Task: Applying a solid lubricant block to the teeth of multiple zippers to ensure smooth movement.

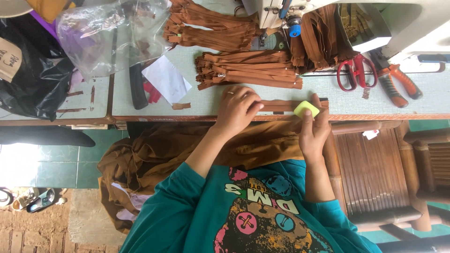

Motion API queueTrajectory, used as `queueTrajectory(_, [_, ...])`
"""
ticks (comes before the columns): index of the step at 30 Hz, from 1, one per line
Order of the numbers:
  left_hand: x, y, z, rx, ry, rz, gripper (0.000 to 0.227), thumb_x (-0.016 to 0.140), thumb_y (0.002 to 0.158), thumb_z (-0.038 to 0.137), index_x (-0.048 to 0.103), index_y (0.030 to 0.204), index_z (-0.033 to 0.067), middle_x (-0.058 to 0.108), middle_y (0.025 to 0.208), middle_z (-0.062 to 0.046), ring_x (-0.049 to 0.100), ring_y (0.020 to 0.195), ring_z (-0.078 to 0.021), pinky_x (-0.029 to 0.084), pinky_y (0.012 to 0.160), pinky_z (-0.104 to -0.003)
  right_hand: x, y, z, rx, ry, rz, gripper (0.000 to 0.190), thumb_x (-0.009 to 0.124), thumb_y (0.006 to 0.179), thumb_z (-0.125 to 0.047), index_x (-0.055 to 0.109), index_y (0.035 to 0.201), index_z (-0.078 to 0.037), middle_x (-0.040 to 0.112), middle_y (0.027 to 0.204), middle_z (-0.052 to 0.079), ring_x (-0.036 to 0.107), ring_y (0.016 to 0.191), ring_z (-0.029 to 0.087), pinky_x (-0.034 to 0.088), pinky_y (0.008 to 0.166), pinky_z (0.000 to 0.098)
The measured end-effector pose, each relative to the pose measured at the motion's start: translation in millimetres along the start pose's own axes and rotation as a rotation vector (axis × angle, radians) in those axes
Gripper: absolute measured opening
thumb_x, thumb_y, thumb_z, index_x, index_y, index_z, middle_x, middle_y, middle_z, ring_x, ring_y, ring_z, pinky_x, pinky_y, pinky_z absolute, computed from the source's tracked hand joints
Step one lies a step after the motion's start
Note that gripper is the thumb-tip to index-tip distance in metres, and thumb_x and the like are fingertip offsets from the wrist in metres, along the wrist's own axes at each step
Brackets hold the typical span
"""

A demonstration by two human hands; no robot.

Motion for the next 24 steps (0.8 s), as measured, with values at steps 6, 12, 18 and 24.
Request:
queueTrajectory(6, [-23.1, -12.3, -2.1, 0.0, 0.056, 0.04, 0.009, 0.076, 0.088, 0.027, 0.068, 0.092, 0.0294, 0.066, 0.1, 0.009, 0.067, 0.101, -0.0241, 0.041, 0.101, -0.047, 5.8, 3.5, -27.9, -0.002, 0.064, -0.032, 0.037, 0.048, 0.113, -0.012, 0.052, 0.138, 0.015, 0.062, 0.057, 0.016, 0.065, 0.049, 0.025, 0.052, 0.047, 0.0323])
queueTrajectory(12, [-45.2, -20.8, -1.9, 0.001, 0.016, 0.064, 0.018, 0.072, 0.086, 0.02, 0.069, 0.102, 0.0266, 0.067, 0.103, 0.005, 0.066, 0.101, -0.0248, 0.038, 0.101, -0.045, 5.0, 2.1, 0.1, 0.015, 0.114, -0.027, 0.041, 0.048, 0.115, -0.012, 0.048, 0.148, 0.013, 0.061, 0.061, 0.018, 0.065, 0.054, 0.026, 0.052, 0.048, 0.0319])
queueTrajectory(18, [-44.0, -28.6, -10.3, -0.042, -0.042, 0.072, 0.039, 0.066, 0.079, 0.007, 0.069, 0.114, 0.0227, 0.065, 0.113, -0.002, 0.057, 0.114, -0.0289, 0.029, 0.108, -0.053, 8.5, -1.5, -16.6, 0.011, 0.135, -0.03, 0.041, 0.047, 0.117, -0.011, 0.047, 0.149, 0.014, 0.058, 0.059, 0.019, 0.063, 0.052, 0.028, 0.05, 0.047, 0.0312])
queueTrajectory(24, [-27.0, -30.4, -9.0, 0.005, 0.076, 0.135, 0.004, 0.071, 0.091, 0.028, 0.072, 0.095, 0.0277, 0.061, 0.116, 0.002, 0.051, 0.117, -0.0273, 0.026, 0.109, -0.059, 11.6, -5.2, -27.8, 0.006, 0.118, -0.015, 0.038, 0.047, 0.118, -0.01, 0.048, 0.146, 0.015, 0.057, 0.06, 0.019, 0.061, 0.05, 0.025, 0.048, 0.049, 0.0304])
Point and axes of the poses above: each hand's wrist, its own y-axis towards the middle knuckle, its own x-axis out of the palm, z = x × y, the point moved 10 cm from there along y, towards the middle knuckle
